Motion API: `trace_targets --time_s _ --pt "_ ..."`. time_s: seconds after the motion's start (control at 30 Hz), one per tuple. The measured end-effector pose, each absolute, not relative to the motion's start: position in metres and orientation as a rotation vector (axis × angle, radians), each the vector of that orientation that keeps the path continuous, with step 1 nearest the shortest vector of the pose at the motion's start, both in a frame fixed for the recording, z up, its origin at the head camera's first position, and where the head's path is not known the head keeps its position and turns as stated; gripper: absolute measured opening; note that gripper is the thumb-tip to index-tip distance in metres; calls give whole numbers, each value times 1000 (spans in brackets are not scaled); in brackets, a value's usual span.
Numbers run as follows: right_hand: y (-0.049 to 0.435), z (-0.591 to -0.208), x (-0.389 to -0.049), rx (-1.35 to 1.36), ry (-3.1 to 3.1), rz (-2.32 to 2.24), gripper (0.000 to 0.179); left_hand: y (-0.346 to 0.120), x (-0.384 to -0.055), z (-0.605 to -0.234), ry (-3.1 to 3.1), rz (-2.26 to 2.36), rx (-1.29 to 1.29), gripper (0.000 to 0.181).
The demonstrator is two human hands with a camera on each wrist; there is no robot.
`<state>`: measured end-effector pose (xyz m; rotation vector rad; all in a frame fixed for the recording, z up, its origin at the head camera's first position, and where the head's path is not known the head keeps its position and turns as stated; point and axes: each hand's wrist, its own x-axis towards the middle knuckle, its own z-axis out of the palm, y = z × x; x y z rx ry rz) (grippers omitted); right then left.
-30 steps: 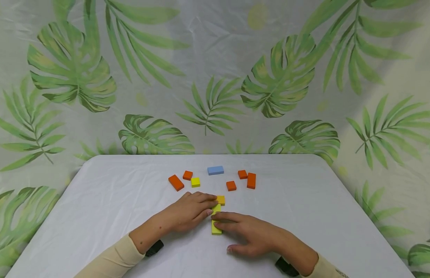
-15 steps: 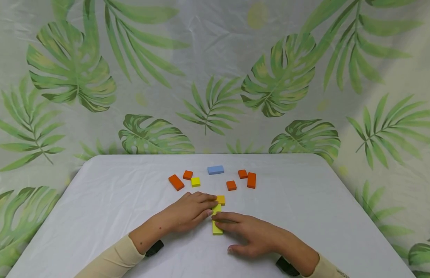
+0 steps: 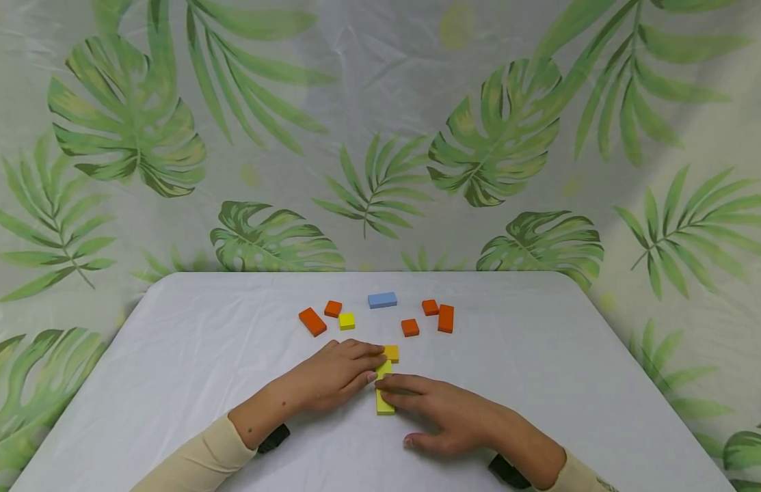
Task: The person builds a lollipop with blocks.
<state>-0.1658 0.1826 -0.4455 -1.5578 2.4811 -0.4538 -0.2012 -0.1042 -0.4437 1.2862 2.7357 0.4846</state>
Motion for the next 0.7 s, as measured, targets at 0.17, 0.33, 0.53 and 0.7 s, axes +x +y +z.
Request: trace_targets --time_s 0.17,0.33,0.53,0.7 --pt "183 -445 -166 -1556 2481 -454 65 -104 -201 -444 2735 480 1285 46" --pt "183 -445 -166 -1556 2475 -473 66 -105 -201 -445 2730 458 1285 47" --pt "184 -446 -166 -1559 2473 -473 66 -105 -199 -445 2741 415 1275 49" --pt "184 -447 -167 -1559 2473 -473 66 -105 -198 -443 2738 398 1267 48"
